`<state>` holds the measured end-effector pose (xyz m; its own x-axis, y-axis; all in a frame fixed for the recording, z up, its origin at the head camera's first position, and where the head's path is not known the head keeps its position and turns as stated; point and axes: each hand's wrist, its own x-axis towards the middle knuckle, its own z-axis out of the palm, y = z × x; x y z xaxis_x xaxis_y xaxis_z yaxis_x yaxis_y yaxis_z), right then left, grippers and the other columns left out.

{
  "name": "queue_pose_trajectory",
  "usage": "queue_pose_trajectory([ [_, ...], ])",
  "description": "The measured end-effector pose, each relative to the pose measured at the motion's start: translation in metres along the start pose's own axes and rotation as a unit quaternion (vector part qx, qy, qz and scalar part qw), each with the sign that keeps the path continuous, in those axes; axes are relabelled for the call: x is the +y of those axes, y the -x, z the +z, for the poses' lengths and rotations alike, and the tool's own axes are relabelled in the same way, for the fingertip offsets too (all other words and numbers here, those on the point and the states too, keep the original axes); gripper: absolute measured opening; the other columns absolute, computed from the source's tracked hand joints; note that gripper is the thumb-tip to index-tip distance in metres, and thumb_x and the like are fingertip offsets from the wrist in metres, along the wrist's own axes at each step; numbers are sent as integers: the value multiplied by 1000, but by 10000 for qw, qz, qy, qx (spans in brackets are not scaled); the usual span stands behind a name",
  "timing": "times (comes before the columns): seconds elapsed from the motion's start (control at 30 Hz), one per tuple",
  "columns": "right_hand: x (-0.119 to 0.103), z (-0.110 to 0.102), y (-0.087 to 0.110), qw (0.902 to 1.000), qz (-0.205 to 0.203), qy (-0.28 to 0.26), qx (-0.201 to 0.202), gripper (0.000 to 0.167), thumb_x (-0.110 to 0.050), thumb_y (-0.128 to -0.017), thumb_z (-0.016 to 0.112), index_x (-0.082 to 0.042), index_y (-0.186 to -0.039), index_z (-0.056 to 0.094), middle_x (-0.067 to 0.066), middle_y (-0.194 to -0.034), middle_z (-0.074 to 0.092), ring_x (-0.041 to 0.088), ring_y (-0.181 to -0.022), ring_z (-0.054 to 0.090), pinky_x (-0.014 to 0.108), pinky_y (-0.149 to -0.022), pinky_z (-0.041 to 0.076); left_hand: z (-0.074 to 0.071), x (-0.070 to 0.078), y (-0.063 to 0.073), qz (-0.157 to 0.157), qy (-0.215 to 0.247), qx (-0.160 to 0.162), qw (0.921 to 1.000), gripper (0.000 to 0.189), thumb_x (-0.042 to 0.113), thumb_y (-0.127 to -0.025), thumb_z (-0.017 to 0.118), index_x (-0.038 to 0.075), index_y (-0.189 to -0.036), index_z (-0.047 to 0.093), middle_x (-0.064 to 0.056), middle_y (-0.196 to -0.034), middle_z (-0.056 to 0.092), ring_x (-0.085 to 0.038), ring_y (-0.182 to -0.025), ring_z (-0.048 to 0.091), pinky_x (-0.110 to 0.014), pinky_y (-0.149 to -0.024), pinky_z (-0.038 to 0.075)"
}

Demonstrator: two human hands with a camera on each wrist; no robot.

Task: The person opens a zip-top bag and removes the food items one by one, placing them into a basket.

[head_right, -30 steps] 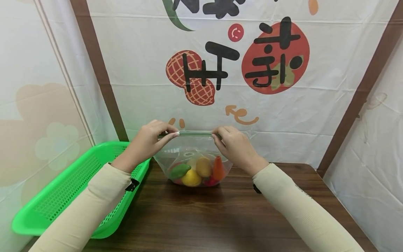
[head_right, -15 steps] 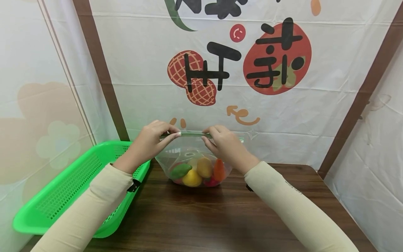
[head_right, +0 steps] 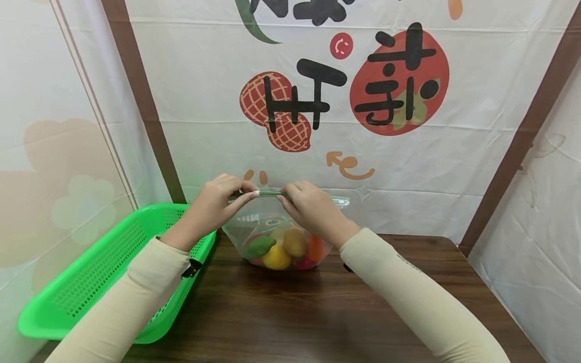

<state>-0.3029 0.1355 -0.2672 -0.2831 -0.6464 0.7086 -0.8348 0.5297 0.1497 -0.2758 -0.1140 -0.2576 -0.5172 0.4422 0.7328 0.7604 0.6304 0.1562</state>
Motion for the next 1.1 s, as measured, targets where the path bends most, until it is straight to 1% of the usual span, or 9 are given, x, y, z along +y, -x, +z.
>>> queue_pose_trajectory([
  [0.13, 0, -1, -1, 10000, 21, -65, -11, 10, -14, -98, 65, -5, -102, 64, 3, -90, 65, 17, -79, 57, 31, -67, 50, -1, -1, 1, -7, -15, -11, 10000, 15, 25, -96, 69, 13, -102, 75, 3, -95, 69, -16, -83, 51, -32, -69, 44],
  [0.4, -2, -3, -1, 9998, 55, -189, -18, 8, -12, -98, 65, -5, -99, 63, 3, -90, 64, 17, -79, 56, 31, -67, 49, -5, -4, 4, -51, -52, -16, 10000, 16, 26, -95, 70, 13, -102, 75, 3, -94, 68, -16, -84, 51, -32, -70, 45],
  [0.6, -2, -5, -1, 9997, 112, -236, -26, 9, -14, -98, 65, -5, -98, 63, 2, -89, 64, 17, -81, 56, 31, -69, 49, -11, -7, 9, -151, -70, -11, 9999, 14, 23, -95, 71, 12, -103, 75, 2, -95, 69, -17, -87, 53, -35, -72, 47],
  [0.77, -1, -4, 0, 9996, 146, -218, -42, 9, -15, -98, 65, -5, -98, 64, 3, -89, 64, 18, -83, 57, 32, -70, 50, -16, -11, 13, -265, -135, -57, 9995, 15, 24, -95, 70, 13, -104, 75, 2, -99, 70, -17, -92, 56, -35, -76, 49],
  [1.1, 0, -5, 1, 9997, 145, -205, 12, 11, -16, -97, 67, -5, -97, 64, 3, -89, 65, 18, -81, 58, 32, -69, 51, -24, -16, 21, -441, -179, -9, 9989, 17, 25, -95, 71, 13, -106, 75, 2, -100, 71, -18, -93, 56, -37, -76, 48],
])
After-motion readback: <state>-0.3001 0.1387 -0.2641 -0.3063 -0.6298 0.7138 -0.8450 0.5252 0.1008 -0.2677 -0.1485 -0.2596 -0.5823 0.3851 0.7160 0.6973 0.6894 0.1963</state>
